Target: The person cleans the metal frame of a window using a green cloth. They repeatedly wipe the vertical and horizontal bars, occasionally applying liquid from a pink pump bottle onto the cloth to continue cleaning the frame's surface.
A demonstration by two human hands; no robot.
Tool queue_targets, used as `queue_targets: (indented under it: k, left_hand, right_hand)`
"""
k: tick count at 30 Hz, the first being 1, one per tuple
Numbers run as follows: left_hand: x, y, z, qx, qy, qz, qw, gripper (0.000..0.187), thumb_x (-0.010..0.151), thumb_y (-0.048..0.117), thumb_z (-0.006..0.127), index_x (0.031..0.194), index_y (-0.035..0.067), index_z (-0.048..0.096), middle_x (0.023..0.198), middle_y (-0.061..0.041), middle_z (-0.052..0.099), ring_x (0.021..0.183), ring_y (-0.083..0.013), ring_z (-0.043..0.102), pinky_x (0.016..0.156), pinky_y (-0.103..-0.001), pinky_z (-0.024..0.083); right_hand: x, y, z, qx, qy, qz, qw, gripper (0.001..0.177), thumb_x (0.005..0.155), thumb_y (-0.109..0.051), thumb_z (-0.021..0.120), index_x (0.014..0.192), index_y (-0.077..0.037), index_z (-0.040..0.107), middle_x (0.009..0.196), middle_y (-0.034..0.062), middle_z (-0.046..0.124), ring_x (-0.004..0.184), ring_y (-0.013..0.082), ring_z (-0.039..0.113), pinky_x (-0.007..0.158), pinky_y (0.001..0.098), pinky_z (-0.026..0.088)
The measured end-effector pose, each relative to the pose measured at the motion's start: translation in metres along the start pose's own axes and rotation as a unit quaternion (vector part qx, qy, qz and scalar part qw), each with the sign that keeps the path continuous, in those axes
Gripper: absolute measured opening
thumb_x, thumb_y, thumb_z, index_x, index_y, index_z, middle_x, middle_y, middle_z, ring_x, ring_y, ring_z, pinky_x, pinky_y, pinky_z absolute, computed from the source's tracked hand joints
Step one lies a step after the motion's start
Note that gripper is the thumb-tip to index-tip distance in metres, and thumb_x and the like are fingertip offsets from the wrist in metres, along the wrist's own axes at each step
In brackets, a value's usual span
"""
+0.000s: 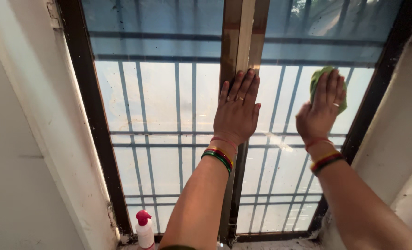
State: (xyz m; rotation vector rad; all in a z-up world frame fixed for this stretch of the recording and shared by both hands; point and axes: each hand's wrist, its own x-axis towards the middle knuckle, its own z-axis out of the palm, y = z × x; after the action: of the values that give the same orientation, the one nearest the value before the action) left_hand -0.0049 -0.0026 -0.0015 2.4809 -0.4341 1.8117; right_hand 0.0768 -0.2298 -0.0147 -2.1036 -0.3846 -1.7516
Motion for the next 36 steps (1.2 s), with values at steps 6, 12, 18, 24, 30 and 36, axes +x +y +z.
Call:
queue_targets:
  k: [6,12,18,24,30,36]
  left_hand:
    - [-0.001,-0.001,0.002,-0.021,0.004,-0.003,1.0,0.06,0.107,0.037,0.041,0.162,0.015,0.033,0.171,0.0,0.028,0.161,-0.0181,0.018,0.133,-0.045,0.011]
    - [0.002,0.0,0.001,-0.038,-0.001,-0.007,0.999,0.061,0.106,0.038,0.042,0.161,0.014,0.034,0.171,-0.002,0.026,0.16,-0.019,0.017,0.132,-0.046,0.011]
    - [0.0,0.0,0.003,-0.028,-0.01,-0.005,1.0,0.059,0.105,0.035,0.042,0.16,0.015,0.034,0.171,-0.002,0.025,0.16,-0.019,0.016,0.132,-0.046,0.011]
    - [-0.001,0.0,0.0,-0.033,-0.001,-0.004,0.999,0.059,0.105,0.036,0.042,0.159,0.013,0.035,0.17,-0.003,0.027,0.159,-0.0198,0.017,0.131,-0.046,0.011]
    - [-0.003,0.001,0.001,-0.037,0.023,-0.002,0.999,0.058,0.105,0.036,0.043,0.159,0.013,0.039,0.17,-0.003,0.031,0.16,-0.0197,0.021,0.133,-0.046,0.013]
    - [-0.003,0.0,0.002,-0.049,0.023,-0.001,0.999,0.058,0.106,0.035,0.046,0.158,0.012,0.04,0.169,-0.003,0.032,0.16,-0.0205,0.023,0.133,-0.047,0.015]
  right_hand:
    - [0.033,-0.064,0.024,0.0,0.041,0.003,0.999,0.086,0.087,0.008,0.048,0.17,-0.005,0.03,0.177,0.0164,0.021,0.164,0.0368,0.013,0.133,0.0557,0.007]
    - [0.006,-0.098,0.007,0.042,-0.06,-0.123,0.99,0.074,0.087,0.0,0.053,0.16,-0.003,0.04,0.17,0.0192,0.024,0.158,0.0402,0.017,0.128,0.0576,0.012]
    - [-0.051,-0.04,-0.018,-0.005,-0.168,-0.299,0.94,0.072,0.084,0.002,0.052,0.153,-0.019,0.048,0.167,0.0064,0.035,0.157,0.0275,0.026,0.13,0.0511,0.017]
    - [-0.027,0.017,-0.03,-0.119,-0.177,-0.247,0.945,0.075,0.083,0.003,0.051,0.154,-0.018,0.047,0.167,0.0102,0.033,0.157,0.0283,0.025,0.131,0.0487,0.015]
    - [0.018,-0.026,0.006,0.042,0.037,-0.006,0.998,0.086,0.08,0.004,0.048,0.164,-0.007,0.039,0.174,0.0159,0.029,0.163,0.0366,0.021,0.134,0.0536,0.01]
    - [0.033,-0.073,0.02,0.041,0.071,-0.003,0.997,0.086,0.084,0.003,0.052,0.168,-0.003,0.037,0.175,0.0196,0.027,0.163,0.0396,0.017,0.133,0.0575,0.01]
